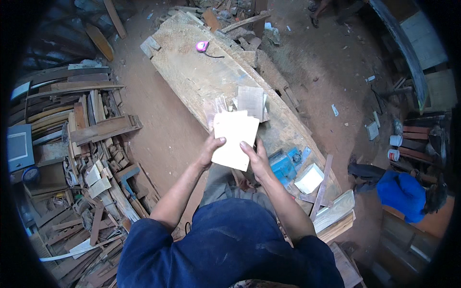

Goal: The person uses a circular saw to cut a long wooden plank into smaller rectangular pieces on a workbench. They repeatedly position the wood, cut it, and then stack the resulting pieces.

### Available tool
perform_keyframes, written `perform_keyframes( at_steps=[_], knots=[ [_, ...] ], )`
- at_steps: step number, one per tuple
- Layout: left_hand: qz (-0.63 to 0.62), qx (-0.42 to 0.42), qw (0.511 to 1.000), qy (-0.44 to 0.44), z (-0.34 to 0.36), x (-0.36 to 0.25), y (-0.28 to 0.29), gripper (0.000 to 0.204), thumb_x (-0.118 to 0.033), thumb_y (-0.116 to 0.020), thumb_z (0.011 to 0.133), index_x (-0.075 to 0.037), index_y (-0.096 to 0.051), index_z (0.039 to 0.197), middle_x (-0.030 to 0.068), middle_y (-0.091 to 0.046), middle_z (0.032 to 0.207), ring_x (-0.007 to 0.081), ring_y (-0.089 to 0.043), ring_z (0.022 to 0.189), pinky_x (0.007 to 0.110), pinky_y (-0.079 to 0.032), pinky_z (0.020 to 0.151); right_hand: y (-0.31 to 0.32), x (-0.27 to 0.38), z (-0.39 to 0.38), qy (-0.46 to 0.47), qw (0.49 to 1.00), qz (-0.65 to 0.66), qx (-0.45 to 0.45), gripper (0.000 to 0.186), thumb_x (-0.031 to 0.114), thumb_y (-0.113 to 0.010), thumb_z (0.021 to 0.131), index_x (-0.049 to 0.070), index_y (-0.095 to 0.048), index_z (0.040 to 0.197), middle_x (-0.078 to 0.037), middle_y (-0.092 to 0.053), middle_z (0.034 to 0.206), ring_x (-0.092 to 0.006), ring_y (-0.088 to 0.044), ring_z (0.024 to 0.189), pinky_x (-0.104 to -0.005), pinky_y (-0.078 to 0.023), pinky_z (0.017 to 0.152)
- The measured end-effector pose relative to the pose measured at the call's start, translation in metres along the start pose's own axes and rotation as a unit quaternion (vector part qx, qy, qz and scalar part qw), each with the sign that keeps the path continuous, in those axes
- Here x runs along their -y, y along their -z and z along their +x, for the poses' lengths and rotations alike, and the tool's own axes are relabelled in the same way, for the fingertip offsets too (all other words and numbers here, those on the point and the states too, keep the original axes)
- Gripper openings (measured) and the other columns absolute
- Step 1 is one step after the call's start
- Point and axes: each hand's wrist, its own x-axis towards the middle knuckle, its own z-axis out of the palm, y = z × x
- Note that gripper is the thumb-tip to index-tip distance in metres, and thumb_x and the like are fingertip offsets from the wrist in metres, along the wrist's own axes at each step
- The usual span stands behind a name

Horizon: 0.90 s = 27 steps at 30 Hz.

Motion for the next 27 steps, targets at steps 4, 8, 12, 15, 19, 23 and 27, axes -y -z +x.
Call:
perform_keyframes(
  at_steps=[4, 8, 12, 15, 19, 23, 27],
  knots=[
    [-0.031, -0.006, 0.999, 0.002, 0.059, -0.036, 0.073, 0.081, -0.037, -0.061, 0.091, 0.004, -0.027, 0.152, 0.0215, -0.049, 0.143, 0.0293, -0.050, 0.132, 0.039, -0.043, 0.110, -0.057, 0.007, 0.094, 0.007, 1.000, -0.020, 0.015, 0.092, 0.038, -0.075, 0.087, -0.009, -0.028, 0.150, -0.028, -0.048, 0.141, -0.0329, -0.050, 0.131, -0.0396, -0.042, 0.109],
    [-0.041, -0.027, 0.999, 0.013, 0.139, -0.072, 0.130, 0.076, -0.041, -0.058, 0.095, 0.003, -0.032, 0.150, 0.0201, -0.049, 0.143, 0.0284, -0.051, 0.132, 0.039, -0.042, 0.110, -0.096, 0.021, 0.197, -0.043, 0.996, -0.076, 0.003, 0.084, 0.038, -0.070, 0.091, -0.007, -0.031, 0.150, -0.026, -0.048, 0.143, -0.0319, -0.049, 0.133, -0.0397, -0.040, 0.111],
    [-0.031, -0.033, 0.999, -0.005, 0.219, -0.094, 0.163, 0.076, -0.042, -0.057, 0.095, 0.001, -0.031, 0.151, 0.0175, -0.049, 0.144, 0.0264, -0.049, 0.133, 0.039, -0.039, 0.112, -0.105, 0.017, 0.294, -0.021, 0.999, -0.041, 0.009, 0.101, 0.043, -0.073, 0.087, -0.011, -0.019, 0.153, -0.034, -0.046, 0.141, -0.0375, -0.053, 0.129, -0.0431, -0.043, 0.108],
    [-0.025, -0.011, 1.000, -0.003, 0.264, -0.092, 0.188, 0.073, -0.040, -0.057, 0.095, 0.001, -0.032, 0.151, 0.0178, -0.050, 0.143, 0.0261, -0.049, 0.133, 0.038, -0.039, 0.111, -0.112, 0.018, 0.326, -0.042, 0.999, -0.016, -0.005, 0.092, 0.044, -0.072, 0.088, -0.010, -0.031, 0.149, -0.030, -0.054, 0.136, -0.0367, -0.058, 0.123, -0.0424, -0.045, 0.106],
    [0.139, -0.050, 0.989, 0.028, 0.311, -0.053, 0.207, 0.070, -0.037, -0.066, 0.094, 0.002, -0.040, 0.147, 0.0175, -0.056, 0.138, 0.0242, -0.054, 0.128, 0.036, -0.042, 0.108, -0.088, -0.033, 0.361, -0.073, 0.980, -0.166, -0.077, 0.080, 0.048, -0.072, 0.087, -0.010, -0.050, 0.138, -0.025, -0.063, 0.129, -0.0345, -0.063, 0.118, -0.0406, -0.046, 0.104],
    [0.084, -0.049, 0.991, 0.095, 0.309, -0.053, 0.194, 0.074, -0.044, -0.066, 0.094, -0.001, -0.041, 0.148, 0.0136, -0.055, 0.141, 0.0251, -0.052, 0.131, 0.043, -0.038, 0.111, -0.077, -0.046, 0.306, -0.032, 0.955, -0.260, -0.141, 0.069, 0.036, -0.070, 0.094, -0.006, -0.046, 0.143, -0.023, -0.062, 0.132, -0.0280, -0.060, 0.121, -0.0381, -0.045, 0.105],
    [0.188, -0.094, 0.973, 0.093, 0.312, -0.039, 0.211, 0.084, -0.050, -0.065, 0.093, 0.002, -0.035, 0.152, 0.0191, -0.046, 0.150, 0.0296, -0.046, 0.137, 0.044, -0.035, 0.114, -0.061, 0.015, 0.183, -0.088, 0.979, -0.177, -0.045, 0.058, 0.032, -0.066, 0.098, -0.001, -0.049, 0.142, -0.020, -0.063, 0.131, -0.0284, -0.062, 0.121, -0.0364, -0.047, 0.105]
  ],
)
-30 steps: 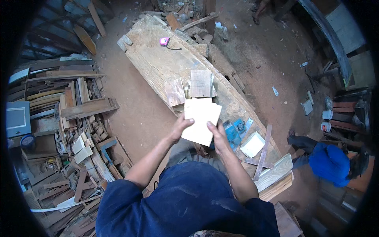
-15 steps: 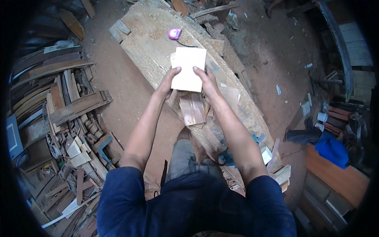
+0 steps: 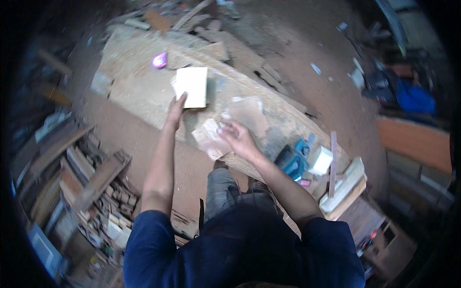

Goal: The person uses a circular saw to cut a long wooden plank into smaller rectangular pieces on a workbench. They repeatedly position the wood, cut it, and then stack the resulting pieces.

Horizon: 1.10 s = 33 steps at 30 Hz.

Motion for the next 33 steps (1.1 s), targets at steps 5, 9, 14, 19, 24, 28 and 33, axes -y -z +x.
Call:
perform_keyframes(
  at_steps=[5, 9, 14, 19, 24, 28, 33],
  knots=[
    [0.266, -0.241, 0.911, -0.204, -0.038, 0.007, -0.017, 0.084, -0.051, -0.068, 0.092, 0.007, -0.040, 0.147, 0.0303, -0.041, 0.150, 0.0389, -0.041, 0.138, 0.047, -0.031, 0.116, 0.084, -0.092, -0.101, 0.006, 0.973, 0.190, -0.127, 0.047, 0.027, -0.067, 0.098, -0.002, -0.057, 0.134, -0.018, -0.067, 0.122, -0.0222, -0.065, 0.111, -0.0348, -0.052, 0.095],
    [0.379, -0.299, 0.801, -0.354, -0.123, -0.015, -0.093, 0.066, -0.038, -0.069, 0.094, 0.003, -0.049, 0.141, 0.0297, -0.040, 0.147, 0.0431, -0.036, 0.140, 0.052, -0.024, 0.117, 0.173, -0.171, -0.172, -0.029, 0.927, 0.222, -0.302, 0.051, 0.030, -0.070, 0.096, -0.002, -0.057, 0.133, -0.018, -0.067, 0.118, -0.0228, -0.066, 0.105, -0.0352, -0.053, 0.092],
    [0.377, -0.176, 0.773, -0.479, -0.221, 0.000, -0.217, 0.041, -0.020, -0.068, 0.095, -0.001, -0.057, 0.130, 0.0235, -0.052, 0.136, 0.0377, -0.047, 0.130, 0.049, -0.033, 0.112, 0.260, -0.283, -0.211, -0.057, 0.820, -0.122, -0.557, 0.083, 0.040, -0.080, 0.084, -0.006, -0.044, 0.143, -0.032, -0.054, 0.136, -0.0414, -0.054, 0.126, -0.0477, -0.044, 0.106],
    [0.234, 0.213, 0.874, -0.370, -0.292, 0.063, -0.366, 0.035, -0.014, -0.067, 0.095, 0.001, -0.061, 0.126, 0.0169, -0.067, 0.111, 0.0251, -0.064, 0.105, 0.036, -0.051, 0.093, 0.318, -0.362, -0.210, -0.124, 0.798, -0.177, -0.563, 0.093, 0.043, -0.080, 0.080, -0.005, -0.037, 0.147, -0.035, -0.049, 0.141, -0.0476, -0.046, 0.134, -0.0492, -0.035, 0.114],
    [0.343, 0.191, 0.859, -0.329, -0.268, 0.177, -0.518, 0.071, -0.037, -0.068, 0.089, 0.009, -0.048, 0.140, 0.0325, -0.054, 0.135, 0.0429, -0.056, 0.123, 0.046, -0.045, 0.105, 0.330, -0.365, -0.205, -0.118, 0.859, -0.059, -0.495, 0.087, 0.041, -0.079, 0.080, -0.006, -0.042, 0.144, -0.032, -0.056, 0.134, -0.0432, -0.054, 0.127, -0.0452, -0.043, 0.108],
    [0.405, 0.201, 0.878, -0.158, -0.272, 0.188, -0.578, 0.075, -0.044, -0.070, 0.085, 0.009, -0.052, 0.135, 0.0339, -0.059, 0.130, 0.0463, -0.058, 0.121, 0.046, -0.046, 0.105, 0.337, -0.407, -0.199, -0.147, 0.860, -0.028, -0.487, 0.071, 0.044, -0.074, 0.083, -0.004, -0.056, 0.132, -0.031, -0.062, 0.126, -0.0429, -0.059, 0.121, -0.0469, -0.046, 0.104],
    [0.398, 0.146, 0.900, -0.102, -0.273, 0.183, -0.586, 0.078, -0.047, -0.075, 0.080, 0.006, -0.057, 0.133, 0.0337, -0.063, 0.122, 0.0450, -0.062, 0.115, 0.045, -0.048, 0.102, 0.337, -0.355, -0.229, -0.127, 0.868, 0.017, -0.480, 0.046, 0.037, -0.071, 0.088, 0.001, -0.069, 0.117, -0.022, -0.071, 0.114, -0.0351, -0.069, 0.106, -0.0416, -0.051, 0.094]
  ],
)
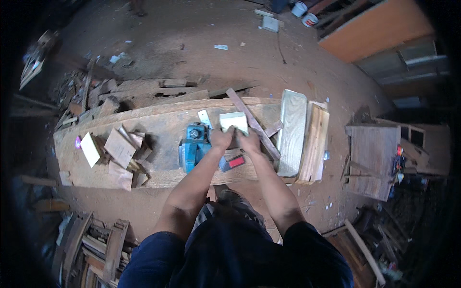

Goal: The person uses a circular saw to cut a long wooden plank into smaller rectangular pieces on a workbench. They repeatedly position the wood, cut it, and then stack the resulting pieces.

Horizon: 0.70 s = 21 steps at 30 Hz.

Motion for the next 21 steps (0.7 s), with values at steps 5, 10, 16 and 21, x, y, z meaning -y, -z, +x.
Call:
perform_keyframes(
  at_steps=[5, 10, 16, 21],
  knots=[
    [-0.141, -0.019, 0.987, -0.071, -0.037, -0.011, 0.022, 0.076, -0.035, -0.081, 0.084, 0.006, -0.047, 0.138, 0.0219, -0.058, 0.128, 0.0260, -0.059, 0.116, 0.038, -0.048, 0.099, 0.042, 0.007, -0.038, 0.102, 0.985, 0.138, 0.029, 0.045, 0.029, -0.071, 0.091, 0.000, -0.064, 0.125, -0.017, -0.073, 0.106, -0.0262, -0.071, 0.097, -0.0377, -0.053, 0.086],
    [-0.327, 0.117, 0.938, 0.019, -0.086, 0.000, 0.111, 0.065, -0.032, -0.072, 0.095, 0.003, -0.041, 0.140, 0.0178, -0.058, 0.130, 0.0243, -0.057, 0.120, 0.038, -0.047, 0.101, 0.073, 0.011, -0.057, 0.211, 0.972, -0.097, -0.035, 0.049, 0.035, -0.073, 0.090, 0.000, -0.065, 0.123, -0.024, -0.065, 0.117, -0.0357, -0.060, 0.110, -0.0432, -0.047, 0.097],
    [-0.360, 0.014, 0.932, 0.046, -0.156, 0.076, 0.203, 0.050, -0.034, -0.063, 0.100, -0.001, -0.048, 0.135, 0.0125, -0.064, 0.122, 0.0181, -0.062, 0.106, 0.032, -0.048, 0.095, 0.044, -0.042, -0.036, 0.144, 0.908, -0.391, -0.034, 0.079, 0.026, -0.083, 0.076, -0.005, -0.043, 0.137, -0.030, -0.049, 0.134, -0.0429, -0.048, 0.127, -0.0463, -0.042, 0.108],
    [-0.407, -0.122, 0.905, 0.030, -0.178, 0.147, 0.265, 0.052, -0.032, -0.061, 0.102, 0.001, -0.046, 0.139, 0.0137, -0.062, 0.125, 0.0201, -0.060, 0.112, 0.034, -0.047, 0.098, 0.030, -0.056, -0.021, 0.130, 0.904, -0.406, -0.035, 0.081, 0.016, -0.078, 0.076, -0.001, -0.037, 0.144, -0.031, -0.052, 0.133, -0.0455, -0.053, 0.122, -0.0466, -0.045, 0.105]
  ],
)
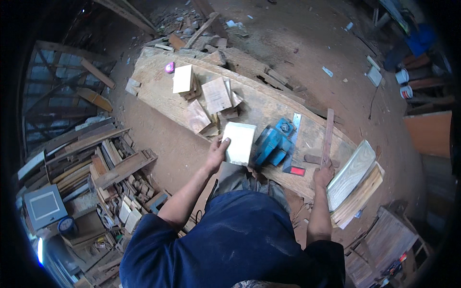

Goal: The person uses a circular saw to cut a long wooden plank into smaller rectangular pieces on a workbench. They repeatedly position the wood, cut it, and then stack the resulting pieces.

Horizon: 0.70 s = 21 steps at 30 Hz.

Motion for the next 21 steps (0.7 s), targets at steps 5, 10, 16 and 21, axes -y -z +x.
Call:
perform_keyframes(
  at_steps=[5, 10, 16, 21],
  knots=[
    [-0.066, -0.142, 0.985, -0.072, 0.046, 0.018, 0.092, 0.052, -0.031, -0.060, 0.102, 0.000, -0.044, 0.140, 0.0140, -0.058, 0.130, 0.0218, -0.055, 0.119, 0.037, -0.045, 0.102, -0.015, 0.003, 0.004, -0.009, 0.998, 0.064, -0.012, 0.084, 0.009, -0.071, 0.078, 0.005, -0.030, 0.151, -0.029, -0.055, 0.129, -0.0460, -0.056, 0.118, -0.0497, -0.047, 0.101],
    [-0.065, -0.217, 0.968, -0.105, 0.091, -0.008, 0.140, 0.053, -0.029, -0.058, 0.102, 0.002, -0.041, 0.141, 0.0179, -0.056, 0.131, 0.0243, -0.053, 0.121, 0.037, -0.043, 0.104, 0.018, 0.023, 0.001, -0.018, 0.998, 0.017, -0.063, 0.080, 0.005, -0.065, 0.078, 0.009, -0.032, 0.152, -0.030, -0.058, 0.120, -0.0476, -0.061, 0.105, -0.0530, -0.049, 0.095],
    [0.102, -0.259, 0.960, 0.017, 0.140, 0.040, 0.197, 0.056, -0.025, -0.060, 0.095, 0.005, -0.046, 0.140, 0.0282, -0.053, 0.135, 0.0351, -0.053, 0.126, 0.041, -0.040, 0.108, 0.076, 0.125, -0.028, 0.079, 0.972, 0.159, -0.153, 0.069, 0.002, -0.063, 0.080, 0.003, -0.042, 0.146, -0.028, -0.058, 0.129, -0.0402, -0.059, 0.118, -0.0449, -0.049, 0.098],
    [0.368, -0.260, 0.858, -0.246, 0.115, -0.046, 0.170, 0.058, -0.033, -0.062, 0.097, 0.003, -0.049, 0.140, 0.0238, -0.056, 0.134, 0.0335, -0.057, 0.121, 0.045, -0.047, 0.101, 0.061, 0.246, -0.053, 0.136, 0.886, 0.430, -0.105, 0.064, -0.001, -0.064, 0.087, 0.003, -0.042, 0.147, -0.015, -0.056, 0.132, -0.0242, -0.057, 0.115, -0.0347, -0.046, 0.099]
  ],
)
